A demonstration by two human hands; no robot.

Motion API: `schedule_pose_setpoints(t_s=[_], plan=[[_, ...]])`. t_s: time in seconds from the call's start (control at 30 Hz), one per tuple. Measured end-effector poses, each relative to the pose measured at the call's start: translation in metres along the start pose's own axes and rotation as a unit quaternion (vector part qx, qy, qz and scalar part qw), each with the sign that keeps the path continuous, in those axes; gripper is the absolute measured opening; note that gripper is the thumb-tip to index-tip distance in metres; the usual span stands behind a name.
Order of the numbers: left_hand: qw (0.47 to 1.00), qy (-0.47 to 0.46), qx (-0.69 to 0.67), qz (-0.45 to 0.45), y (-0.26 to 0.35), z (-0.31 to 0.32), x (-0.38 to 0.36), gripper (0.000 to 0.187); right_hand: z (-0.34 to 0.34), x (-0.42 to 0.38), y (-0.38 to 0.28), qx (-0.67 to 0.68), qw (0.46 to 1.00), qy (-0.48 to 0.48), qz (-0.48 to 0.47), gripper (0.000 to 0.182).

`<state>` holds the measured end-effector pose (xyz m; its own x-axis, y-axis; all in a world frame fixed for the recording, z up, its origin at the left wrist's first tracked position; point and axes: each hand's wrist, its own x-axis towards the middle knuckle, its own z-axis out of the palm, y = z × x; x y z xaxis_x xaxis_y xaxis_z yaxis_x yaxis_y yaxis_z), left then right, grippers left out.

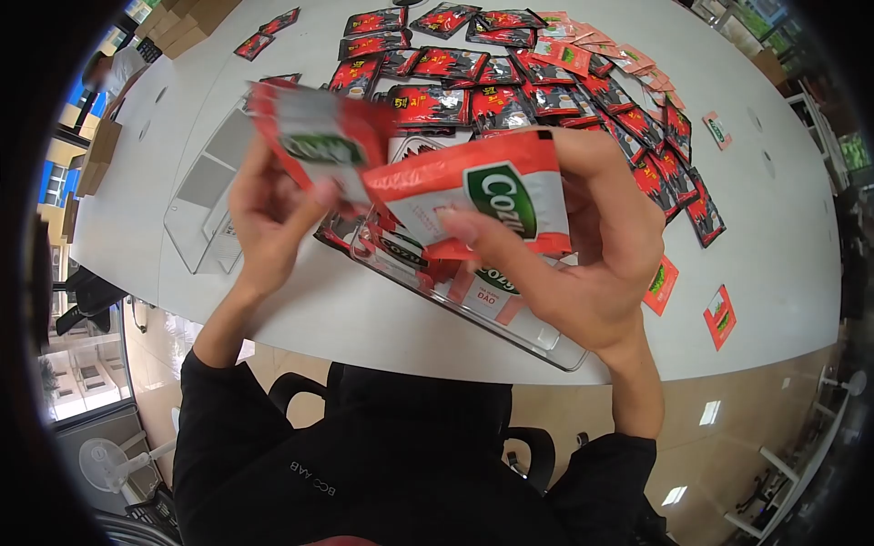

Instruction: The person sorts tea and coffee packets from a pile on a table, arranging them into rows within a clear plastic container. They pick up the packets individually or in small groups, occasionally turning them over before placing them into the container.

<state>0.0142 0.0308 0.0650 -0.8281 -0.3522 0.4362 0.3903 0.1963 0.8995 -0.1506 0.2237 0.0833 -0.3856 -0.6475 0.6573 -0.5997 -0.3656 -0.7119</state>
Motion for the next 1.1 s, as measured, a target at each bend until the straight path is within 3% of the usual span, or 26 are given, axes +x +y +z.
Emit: schedule_pose_setpoints(t_s=[0.07, 0.13, 0.2, 0.27, 0.4, 0.63, 0.73, 0.8, 0.93, 1.0, 1.07, 1.1], plan=[[0.992, 0.103, -0.013, 0.077, -0.014, -0.016, 0.003, 0.036, -0.003, 0.0, -0.001, -0.003, 1.0, -0.011, -0.02, 0.047], [0.99, 0.114, -0.004, 0.087, -0.024, -0.021, 0.001, 0.036, -0.003, 0.002, -0.008, -0.08, 0.986, -0.137, -0.04, 0.045], [0.987, 0.127, 0.009, 0.096, -0.033, -0.019, -0.002, 0.036, 0.006, -0.001, -0.009, -0.091, 0.985, -0.146, -0.03, 0.044], [0.982, 0.162, -0.033, 0.089, -0.04, -0.009, -0.003, 0.036, 0.013, -0.005, -0.006, -0.155, 0.962, -0.216, -0.059, 0.045], [0.981, 0.16, -0.007, 0.11, -0.052, -0.006, -0.008, 0.036, 0.024, -0.008, -0.013, -0.271, 0.938, -0.212, -0.049, 0.03], [0.979, 0.182, -0.025, 0.082, -0.05, 0.003, -0.008, 0.035, 0.027, -0.012, -0.022, -0.332, 0.915, -0.223, -0.058, 0.022], [0.979, 0.178, -0.037, 0.093, -0.047, 0.005, -0.009, 0.035, 0.028, -0.012, -0.023, -0.342, 0.899, -0.273, -0.02, 0.019], [0.978, 0.178, -0.025, 0.106, -0.045, 0.006, -0.009, 0.035, 0.031, -0.008, -0.025, -0.343, 0.885, -0.307, -0.066, 0.02], [0.977, 0.161, -0.039, 0.133, -0.04, 0.004, -0.011, 0.037, 0.021, 0.002, -0.018, -0.267, 0.925, -0.268, -0.043, 0.025], [0.976, 0.136, 0.026, 0.17, -0.036, -0.001, -0.016, 0.041, 0.016, 0.012, -0.028, -0.116, 0.979, -0.141, 0.091, 0.035], [0.977, 0.131, 0.036, 0.166, -0.034, -0.002, -0.024, 0.048, 0.02, 0.015, -0.028, -0.122, 0.986, -0.107, 0.038, 0.042], [0.974, 0.077, 0.096, 0.19, -0.032, -0.003, -0.027, 0.052, 0.027, 0.015, -0.027, -0.093, 0.992, -0.081, 0.008, 0.045]])
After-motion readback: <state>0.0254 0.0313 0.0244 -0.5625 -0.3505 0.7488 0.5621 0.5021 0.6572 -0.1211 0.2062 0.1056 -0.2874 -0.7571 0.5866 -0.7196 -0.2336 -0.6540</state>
